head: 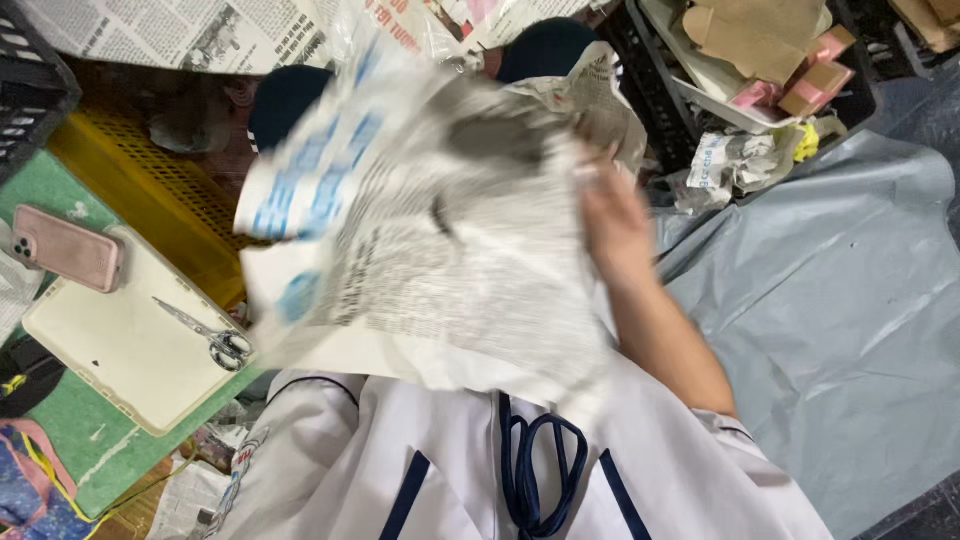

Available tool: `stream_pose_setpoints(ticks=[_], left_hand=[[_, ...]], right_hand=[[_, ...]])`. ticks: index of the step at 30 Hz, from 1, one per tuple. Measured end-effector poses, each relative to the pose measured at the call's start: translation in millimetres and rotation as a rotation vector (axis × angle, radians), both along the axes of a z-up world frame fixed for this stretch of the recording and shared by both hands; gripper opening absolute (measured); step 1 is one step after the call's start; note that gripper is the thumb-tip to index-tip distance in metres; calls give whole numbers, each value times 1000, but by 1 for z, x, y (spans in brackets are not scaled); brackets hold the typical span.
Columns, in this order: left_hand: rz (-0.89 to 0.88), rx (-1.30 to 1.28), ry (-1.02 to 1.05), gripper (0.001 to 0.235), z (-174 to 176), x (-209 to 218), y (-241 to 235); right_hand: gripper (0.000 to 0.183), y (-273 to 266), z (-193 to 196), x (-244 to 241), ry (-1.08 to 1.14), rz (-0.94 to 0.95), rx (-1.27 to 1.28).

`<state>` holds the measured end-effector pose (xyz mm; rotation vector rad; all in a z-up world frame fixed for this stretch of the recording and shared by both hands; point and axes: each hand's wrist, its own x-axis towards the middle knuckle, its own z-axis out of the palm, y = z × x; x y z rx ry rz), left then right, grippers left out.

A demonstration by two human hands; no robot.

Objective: The person wraps small ceramic dishes and bowls in newspaper. They pick up each item, fold a sheet of newspaper around it, and place the wrapped item aside. The process is repeated for several items.

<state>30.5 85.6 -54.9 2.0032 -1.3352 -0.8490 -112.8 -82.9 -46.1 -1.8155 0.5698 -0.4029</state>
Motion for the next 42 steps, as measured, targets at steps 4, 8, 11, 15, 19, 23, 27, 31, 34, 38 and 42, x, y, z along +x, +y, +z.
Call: stream_pose_setpoints(ticks=[4,8,11,15,19,23,27,31,34,38,42], left_hand=[[66,-111,79,59,-10,-1,-4],[118,-257,122,55,-26,-12,-40],[127,-253,186,52,-42,-24,-45],[148,-284,222,49,-52,-7,-28],[52,-229,91,46,-37,5,1],[6,-223,-80,48,-3,7,-16],[-12,-223,-239,50,22,-5,-41],[-37,-214,-301,52,27,-15,-58],[-43,-193,-313,54,23,-18,-64],[-60,-160,-292,56,13,-26,-57],[-82,-159,-294,58,9,-27,-63]], right_hand=[[11,32,16,27,-235,104,-125],[11,10,15,22,-143,-249,-399],[12,-15,1,5,42,-259,-430],[11,-38,-12,-13,191,-234,-632],[22,-27,-13,-29,236,-187,-856],[26,-14,6,-22,178,-190,-856],[29,-3,35,-20,93,36,-953],[36,1,63,-17,68,302,-876],[37,-6,78,-8,201,316,-889],[36,-17,86,-1,285,353,-1006],[32,-33,90,13,230,415,-672]])
